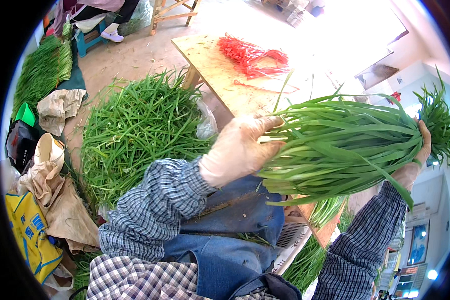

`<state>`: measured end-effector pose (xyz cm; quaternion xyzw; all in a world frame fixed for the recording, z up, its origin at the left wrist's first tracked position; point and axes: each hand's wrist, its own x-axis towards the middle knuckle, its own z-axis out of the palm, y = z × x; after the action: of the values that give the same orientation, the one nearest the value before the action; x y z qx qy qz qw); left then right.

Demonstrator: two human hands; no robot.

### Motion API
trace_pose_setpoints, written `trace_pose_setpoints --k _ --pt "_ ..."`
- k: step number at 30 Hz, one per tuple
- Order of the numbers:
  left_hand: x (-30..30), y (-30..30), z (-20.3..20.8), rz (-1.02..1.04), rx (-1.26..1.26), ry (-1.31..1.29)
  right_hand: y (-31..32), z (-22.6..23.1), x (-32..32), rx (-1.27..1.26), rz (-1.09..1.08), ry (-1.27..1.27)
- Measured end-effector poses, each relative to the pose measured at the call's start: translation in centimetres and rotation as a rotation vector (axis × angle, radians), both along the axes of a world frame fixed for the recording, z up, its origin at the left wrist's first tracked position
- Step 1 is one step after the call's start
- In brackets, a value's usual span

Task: The person sorts and cleans bunches of chives by hand, removing damaged leaves and dirt from the stalks before placing them into a white crate.

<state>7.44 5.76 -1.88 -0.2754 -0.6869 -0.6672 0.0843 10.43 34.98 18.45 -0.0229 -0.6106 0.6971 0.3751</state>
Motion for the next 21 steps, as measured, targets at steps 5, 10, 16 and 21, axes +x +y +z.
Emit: trace_pose_setpoints --k 5,10,16,21 --pt "-0.4 1.7 -1.3 0.204 0.215 0.286 0.9 -0.6 -0.4 -0.019 0.037 0.014" --pt "-0.8 -3.6 -3.6 -0.186 0.034 0.350 2.1 -0.6 0.8 0.022 0.082 0.004" --pt "-0.5 -9.2 -5.0 0.361 -0.710 0.309 1.8 -0.6 1.3 -0.070 0.141 0.026" --pt "-0.7 -1.9 0.6 -0.035 0.022 -0.168 2.7 -1.0 0.8 -0.024 0.295 0.001"
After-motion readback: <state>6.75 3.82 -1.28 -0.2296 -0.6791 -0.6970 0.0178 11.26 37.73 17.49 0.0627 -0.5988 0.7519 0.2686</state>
